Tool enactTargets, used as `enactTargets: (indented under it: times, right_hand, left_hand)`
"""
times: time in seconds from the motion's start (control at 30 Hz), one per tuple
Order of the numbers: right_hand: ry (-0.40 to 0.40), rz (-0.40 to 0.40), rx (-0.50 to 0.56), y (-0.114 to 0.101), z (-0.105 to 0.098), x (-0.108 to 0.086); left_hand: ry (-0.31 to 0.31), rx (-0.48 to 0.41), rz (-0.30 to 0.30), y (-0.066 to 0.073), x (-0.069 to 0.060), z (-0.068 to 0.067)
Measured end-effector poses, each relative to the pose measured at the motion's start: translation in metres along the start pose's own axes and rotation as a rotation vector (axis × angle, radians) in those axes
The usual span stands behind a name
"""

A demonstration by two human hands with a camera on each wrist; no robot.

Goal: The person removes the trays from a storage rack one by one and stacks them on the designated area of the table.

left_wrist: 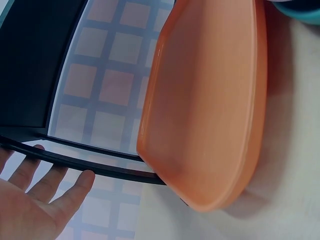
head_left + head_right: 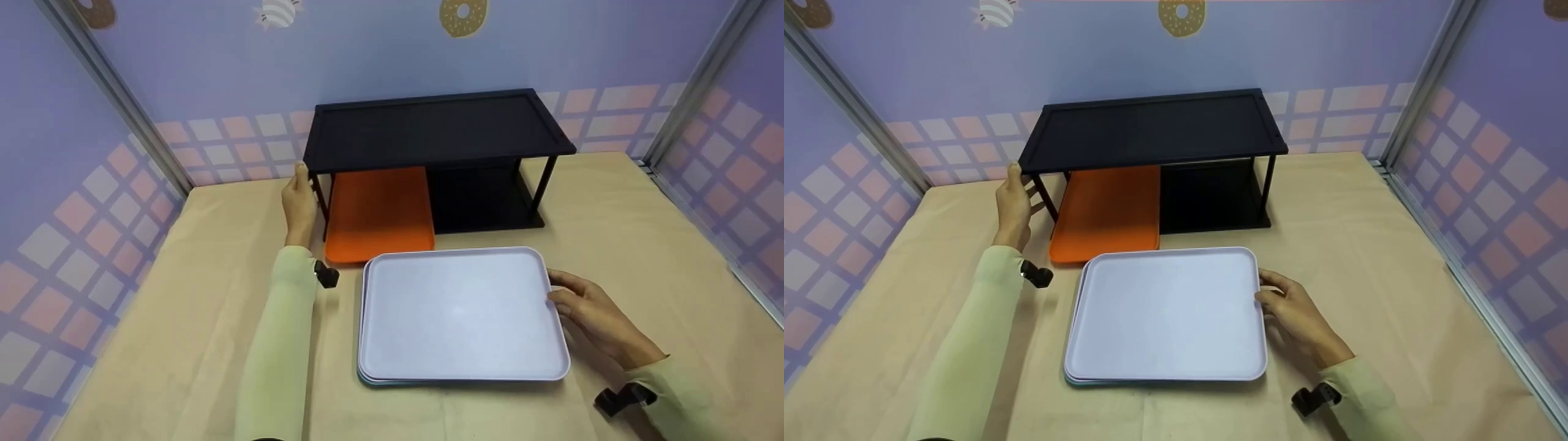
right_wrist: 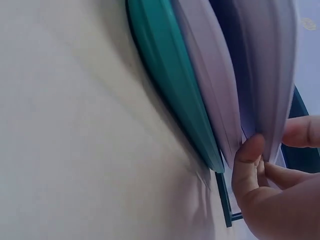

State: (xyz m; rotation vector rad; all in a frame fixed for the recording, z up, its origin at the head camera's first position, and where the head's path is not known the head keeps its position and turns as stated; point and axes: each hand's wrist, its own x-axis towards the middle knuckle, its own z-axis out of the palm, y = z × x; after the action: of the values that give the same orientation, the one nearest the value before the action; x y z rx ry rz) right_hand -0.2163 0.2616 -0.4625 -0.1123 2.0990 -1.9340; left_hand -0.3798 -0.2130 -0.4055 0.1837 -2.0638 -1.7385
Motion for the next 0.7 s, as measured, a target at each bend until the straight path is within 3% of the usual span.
enactTargets:
  times: [0.3,0.7]
  right_hand:
    - [0.037,-0.068,-0.135,0.0044,0.0007,0.0011]
    - [0.058,-0.046,-0.189,0.0047,0.0006,-0.0007]
  left_hand:
    - [-0.024,-0.006,0.007,0.0000,-0.0005,-0.0013]
    - [0.017,0.018,0.026,-0.0028,0.0015,-0.0002]
